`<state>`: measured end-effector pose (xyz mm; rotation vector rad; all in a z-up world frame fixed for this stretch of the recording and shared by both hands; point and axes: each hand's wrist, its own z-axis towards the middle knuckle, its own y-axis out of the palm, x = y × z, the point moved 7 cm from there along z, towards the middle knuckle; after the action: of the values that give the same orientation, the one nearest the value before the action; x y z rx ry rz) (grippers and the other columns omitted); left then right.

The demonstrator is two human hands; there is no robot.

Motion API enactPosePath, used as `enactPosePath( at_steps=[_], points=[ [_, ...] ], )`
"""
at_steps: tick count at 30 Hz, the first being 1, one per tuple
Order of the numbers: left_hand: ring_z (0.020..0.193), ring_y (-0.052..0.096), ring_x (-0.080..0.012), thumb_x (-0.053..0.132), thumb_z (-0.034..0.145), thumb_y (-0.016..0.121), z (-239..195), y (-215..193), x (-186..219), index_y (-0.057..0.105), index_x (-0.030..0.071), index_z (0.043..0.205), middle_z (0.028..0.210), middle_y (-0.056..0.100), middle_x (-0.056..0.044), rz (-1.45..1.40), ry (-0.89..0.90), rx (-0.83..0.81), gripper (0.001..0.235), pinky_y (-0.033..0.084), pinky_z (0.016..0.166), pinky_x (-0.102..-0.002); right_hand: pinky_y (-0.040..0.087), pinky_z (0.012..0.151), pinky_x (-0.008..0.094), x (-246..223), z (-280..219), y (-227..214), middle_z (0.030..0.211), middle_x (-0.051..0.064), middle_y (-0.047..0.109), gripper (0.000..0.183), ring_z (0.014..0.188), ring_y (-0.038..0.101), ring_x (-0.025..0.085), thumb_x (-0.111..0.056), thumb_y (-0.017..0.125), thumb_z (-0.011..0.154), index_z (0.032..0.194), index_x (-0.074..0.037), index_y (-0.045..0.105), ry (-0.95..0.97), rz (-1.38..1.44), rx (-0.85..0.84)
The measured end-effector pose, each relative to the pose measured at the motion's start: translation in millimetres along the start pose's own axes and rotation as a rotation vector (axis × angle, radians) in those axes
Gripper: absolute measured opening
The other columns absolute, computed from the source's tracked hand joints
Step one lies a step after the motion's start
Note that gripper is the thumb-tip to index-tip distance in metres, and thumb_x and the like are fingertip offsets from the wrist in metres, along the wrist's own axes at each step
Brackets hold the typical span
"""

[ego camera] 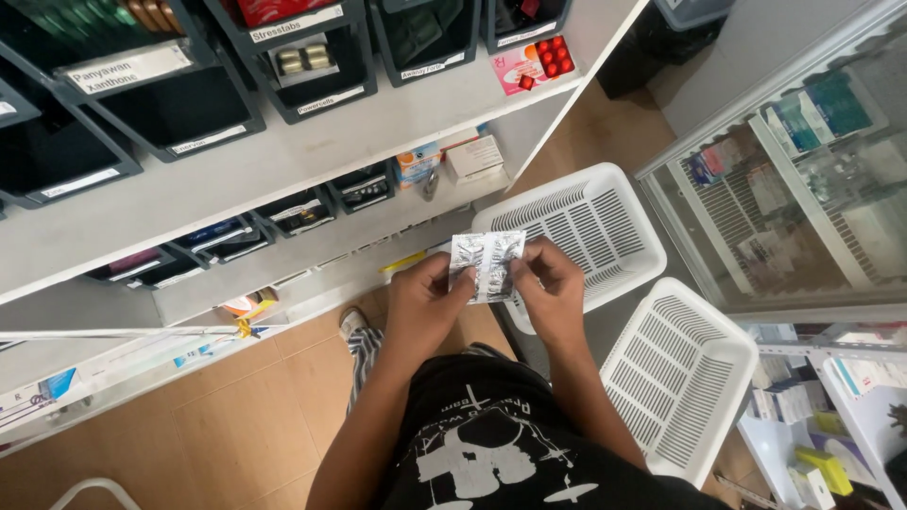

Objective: The person opens a small drawer in a medicine cabinet and removes a blister pack of pills. They then move to a table with two white baskets, place the pack down, and return to the cabinet to retrieve another pack. The person handles the blister packs by hand, separating them and placing them into the baskets.

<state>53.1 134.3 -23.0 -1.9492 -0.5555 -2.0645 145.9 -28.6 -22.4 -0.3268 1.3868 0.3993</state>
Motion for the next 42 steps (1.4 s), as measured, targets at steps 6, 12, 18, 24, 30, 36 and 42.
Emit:
enactPosePath(
  at_steps=[6, 12, 18, 24, 30, 36, 42],
  points=[
    [0.068, 0.055, -0.0008, 0.009, 0.097, 0.071, 2.1, -1.3, -3.5, 0.073, -0.005, 0.098, 0.075, 0.067, 0.002, -0.079, -0.044, -0.032, 0.014, 0.045, 0.058, -0.019, 0.045, 0.069, 0.024, 14.4, -6.3, -17.5, 0.088, 0.002, 0.065, 0.009, 0.078, 0.056, 0.008, -0.001, 0.062, 0.099, 0.1, 0.004, 0.07, 0.015, -0.008, 0.09],
    [0.072, 0.057, -0.0028, 0.013, 0.099, 0.07, 2.6, -3.4, 9.2, 0.072, -0.002, 0.106, 0.08, 0.069, -0.002, 0.069, -0.013, -0.073, 0.016, 0.049, 0.063, -0.021, 0.052, 0.074, 0.025, 1.6, -7.9, -18.3, 0.097, 0.003, 0.069, 0.018, 0.084, 0.062, 0.01, -0.003, 0.056, 0.101, 0.112, 0.001, 0.069, -0.022, 0.023, 0.062],
    [0.074, 0.068, -0.0112, 0.013, 0.098, 0.068, 2.5, -6.0, 38.2, 0.069, 0.005, 0.119, 0.097, 0.074, -0.006, 0.314, 0.127, -0.221, 0.022, 0.054, 0.066, -0.025, 0.051, 0.078, 0.026, 4.3, -15.4, -3.2, 0.105, 0.005, 0.065, 0.033, 0.091, 0.06, 0.01, -0.001, 0.06, 0.101, 0.134, -0.002, 0.063, 0.032, 0.025, -0.121],
    [0.076, 0.065, -0.0102, 0.011, 0.09, 0.076, 7.6, -17.8, 34.7, 0.056, 0.01, 0.141, 0.092, 0.074, -0.011, 0.158, -0.063, -0.066, 0.054, 0.051, 0.062, -0.027, 0.058, 0.084, 0.029, -2.4, -16.5, 14.3, 0.103, 0.007, 0.075, 0.06, 0.097, 0.071, 0.013, 0.004, 0.071, 0.093, 0.146, -0.005, 0.043, 0.07, 0.144, -0.208],
    [0.094, 0.071, -0.0144, 0.005, 0.093, 0.075, 9.2, -21.0, 24.6, 0.048, 0.001, 0.131, 0.107, 0.076, -0.017, -0.168, 0.015, -0.016, 0.047, 0.058, 0.075, -0.026, 0.057, 0.077, 0.027, -17.4, -22.0, 43.7, 0.098, 0.009, 0.075, 0.078, 0.091, 0.072, 0.012, 0.007, 0.077, 0.084, 0.151, -0.005, 0.04, 0.195, -0.014, -0.289],
    [0.118, 0.071, -0.0175, 0.027, 0.11, 0.051, 11.1, -38.9, 27.5, 0.042, 0.003, 0.144, 0.131, 0.072, -0.017, -0.442, 0.128, 0.043, 0.043, 0.056, 0.104, -0.029, 0.059, 0.07, 0.028, -8.1, -22.3, 46.6, 0.092, 0.009, 0.075, 0.077, 0.081, 0.071, 0.012, 0.006, 0.076, 0.085, 0.152, -0.004, 0.041, 0.236, 0.092, -0.138],
    [0.081, 0.043, -0.0187, 0.022, 0.109, 0.061, 1.3, -41.7, -47.2, 0.054, 0.002, 0.156, 0.112, 0.069, -0.013, -0.282, -0.143, 0.035, 0.051, 0.037, 0.068, -0.036, 0.057, 0.065, 0.028, 11.5, -20.3, 49.6, 0.087, 0.01, 0.074, 0.072, 0.074, 0.069, 0.013, 0.004, 0.075, 0.088, 0.152, 0.001, 0.043, 0.191, 0.144, -0.058]
  ],
)
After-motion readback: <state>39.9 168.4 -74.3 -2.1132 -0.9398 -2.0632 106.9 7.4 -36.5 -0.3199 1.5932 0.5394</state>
